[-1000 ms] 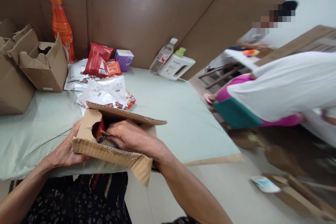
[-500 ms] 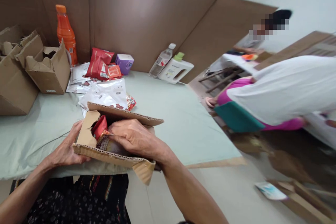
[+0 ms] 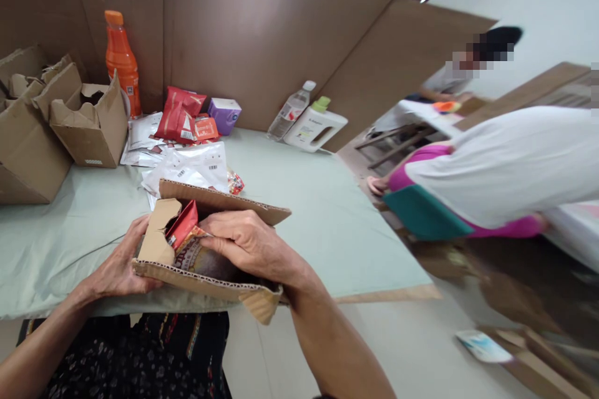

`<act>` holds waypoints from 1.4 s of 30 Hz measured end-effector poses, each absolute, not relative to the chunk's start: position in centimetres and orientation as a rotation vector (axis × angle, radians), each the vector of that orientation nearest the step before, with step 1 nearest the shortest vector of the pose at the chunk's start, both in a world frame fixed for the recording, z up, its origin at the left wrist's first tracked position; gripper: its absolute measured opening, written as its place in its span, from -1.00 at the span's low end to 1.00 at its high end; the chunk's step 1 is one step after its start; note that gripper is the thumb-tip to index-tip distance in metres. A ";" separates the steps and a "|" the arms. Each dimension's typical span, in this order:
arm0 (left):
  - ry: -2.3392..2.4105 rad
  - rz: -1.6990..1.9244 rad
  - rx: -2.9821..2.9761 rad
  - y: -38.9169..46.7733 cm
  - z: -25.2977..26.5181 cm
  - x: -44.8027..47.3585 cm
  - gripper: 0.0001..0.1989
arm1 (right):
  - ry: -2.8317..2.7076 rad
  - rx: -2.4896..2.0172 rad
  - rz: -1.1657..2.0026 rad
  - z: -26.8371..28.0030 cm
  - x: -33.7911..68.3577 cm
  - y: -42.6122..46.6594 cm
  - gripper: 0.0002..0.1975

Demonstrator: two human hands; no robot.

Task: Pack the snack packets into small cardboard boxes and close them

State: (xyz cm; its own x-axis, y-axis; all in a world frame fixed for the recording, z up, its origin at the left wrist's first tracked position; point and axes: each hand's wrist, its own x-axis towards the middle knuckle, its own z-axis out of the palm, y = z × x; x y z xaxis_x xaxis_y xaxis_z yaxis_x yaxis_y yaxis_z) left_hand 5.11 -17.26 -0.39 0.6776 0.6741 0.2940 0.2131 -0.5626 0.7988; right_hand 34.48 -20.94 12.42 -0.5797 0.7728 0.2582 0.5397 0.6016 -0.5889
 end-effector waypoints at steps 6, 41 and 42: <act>0.667 0.770 2.117 -17.3 -0.4 5.0 0.18 | -2.271 -1.006 0.636 12.3 34.3 -21.1 -0.72; 0.683 0.813 2.093 -17.9 -0.6 4.8 0.18 | -2.065 -1.085 0.751 12.3 33.1 -22.5 -0.80; 0.683 0.814 2.092 -17.9 -0.7 4.8 0.19 | -2.064 -1.069 0.746 12.4 33.2 -22.5 -0.80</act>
State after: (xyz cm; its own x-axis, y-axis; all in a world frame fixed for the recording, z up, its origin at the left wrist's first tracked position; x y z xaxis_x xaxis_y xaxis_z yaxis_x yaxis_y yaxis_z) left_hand 4.79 -17.87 -0.67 0.6513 0.6891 0.3178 0.1937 -0.5559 0.8084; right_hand 33.15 -22.52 12.42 -0.4261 0.8502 0.3092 0.4564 0.4971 -0.7380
